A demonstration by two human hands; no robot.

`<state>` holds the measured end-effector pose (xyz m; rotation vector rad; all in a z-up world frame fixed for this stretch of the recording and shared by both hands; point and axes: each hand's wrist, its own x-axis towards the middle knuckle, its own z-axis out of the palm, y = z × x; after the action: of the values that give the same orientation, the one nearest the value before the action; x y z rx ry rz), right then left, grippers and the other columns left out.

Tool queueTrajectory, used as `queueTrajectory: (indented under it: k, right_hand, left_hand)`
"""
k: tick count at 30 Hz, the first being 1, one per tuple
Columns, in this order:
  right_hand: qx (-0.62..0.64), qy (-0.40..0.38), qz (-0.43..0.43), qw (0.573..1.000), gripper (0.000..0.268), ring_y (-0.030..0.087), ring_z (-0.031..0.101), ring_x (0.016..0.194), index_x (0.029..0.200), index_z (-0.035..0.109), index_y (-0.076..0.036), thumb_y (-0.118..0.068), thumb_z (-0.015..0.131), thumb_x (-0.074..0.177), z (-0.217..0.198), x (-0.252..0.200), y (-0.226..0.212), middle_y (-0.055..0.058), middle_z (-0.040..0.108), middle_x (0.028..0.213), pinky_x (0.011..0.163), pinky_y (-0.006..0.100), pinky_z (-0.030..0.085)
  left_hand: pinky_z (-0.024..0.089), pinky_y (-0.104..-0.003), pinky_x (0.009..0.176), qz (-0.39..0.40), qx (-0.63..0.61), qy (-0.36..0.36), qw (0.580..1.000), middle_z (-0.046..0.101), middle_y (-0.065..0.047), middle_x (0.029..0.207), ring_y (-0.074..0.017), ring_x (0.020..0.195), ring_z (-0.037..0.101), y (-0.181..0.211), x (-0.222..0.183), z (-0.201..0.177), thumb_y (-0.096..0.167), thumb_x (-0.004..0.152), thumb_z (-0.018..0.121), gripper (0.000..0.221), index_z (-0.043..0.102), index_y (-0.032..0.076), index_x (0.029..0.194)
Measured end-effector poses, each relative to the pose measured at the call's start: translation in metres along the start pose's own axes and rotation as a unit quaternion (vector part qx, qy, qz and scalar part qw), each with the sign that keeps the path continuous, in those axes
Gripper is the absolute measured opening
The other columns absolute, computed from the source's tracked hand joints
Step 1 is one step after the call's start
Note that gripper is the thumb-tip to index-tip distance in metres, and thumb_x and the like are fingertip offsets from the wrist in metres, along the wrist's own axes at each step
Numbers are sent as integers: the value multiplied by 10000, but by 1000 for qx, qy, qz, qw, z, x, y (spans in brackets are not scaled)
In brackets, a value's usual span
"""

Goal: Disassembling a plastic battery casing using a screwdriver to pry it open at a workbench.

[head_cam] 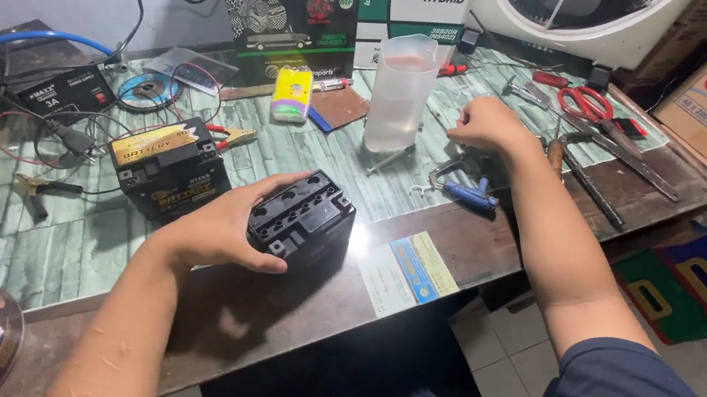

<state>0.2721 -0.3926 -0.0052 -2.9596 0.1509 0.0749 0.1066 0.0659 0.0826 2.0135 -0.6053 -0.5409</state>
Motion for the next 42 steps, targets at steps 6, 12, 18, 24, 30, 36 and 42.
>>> queueTrajectory:
  k: [6, 12, 18, 24, 30, 36, 42]
  right_hand:
    - [119, 64, -18, 991, 259, 340, 703, 870, 857, 749, -104, -349, 760, 772, -5, 1, 29, 118, 720, 792, 771, 439, 529]
    - [285, 58, -79, 954, 223, 221, 691, 763, 963, 734, -60, -115, 807, 760, -27, -25, 20, 130, 719, 803, 721, 340, 567]
    - [321, 39, -117, 939, 189, 199, 668, 742, 972, 728, -67, -63, 768, 787, -29, -29, 13, 133, 712, 797, 693, 333, 570]
    - [374, 35, -100, 921, 204, 193, 663, 782, 1012, 719, -26, -14, 719, 808, -35, -41, 2, 159, 707, 830, 719, 320, 612]
    - [404, 45, -109, 907, 199, 193, 664, 806, 1017, 714, -22, -13, 707, 818, -34, -42, -2, 149, 694, 838, 720, 343, 631]
    - [237, 127, -115, 956, 266, 186, 689, 754, 1087, 744, -68, -103, 773, 825, -4, -7, 10, 103, 723, 826, 646, 354, 610]
    - [21, 247, -172, 953, 183, 242, 686, 820, 997, 721, -199, -323, 810, 897, -14, -14, 0, -29, 719, 899, 752, 430, 543]
  left_hand:
    - [411, -546, 1135, -32, -75, -31, 996, 613, -249, 1453, -421, 1406, 521, -14, 0, -2, 270, 437, 970, 1164, 517, 110, 1497]
    - [459, -535, 1099, -57, -97, -37, 993, 680, -237, 1358, -372, 1307, 603, -13, 1, -7, 235, 436, 972, 1102, 573, 118, 1456]
    - [503, -530, 1064, -72, -123, -46, 989, 680, -247, 1335, -391, 1283, 608, -14, 4, -8, 152, 437, 970, 1096, 570, 113, 1457]
    - [515, -548, 1051, -77, -110, -49, 990, 663, -263, 1348, -415, 1288, 613, -14, 5, -8, 160, 449, 967, 1094, 553, 122, 1461]
    - [537, -537, 1029, -70, -124, -51, 989, 662, -262, 1316, -402, 1267, 608, -21, 6, -8, 171, 433, 973, 1092, 560, 112, 1443]
    - [536, -542, 1036, -77, -127, -56, 987, 651, -263, 1330, -409, 1283, 603, -16, 3, -5, 184, 445, 971, 1083, 553, 130, 1442]
    - [554, -526, 1011, -61, -131, -49, 988, 666, -243, 1308, -381, 1258, 610, -20, 4, -4, 172, 432, 970, 1079, 564, 128, 1431]
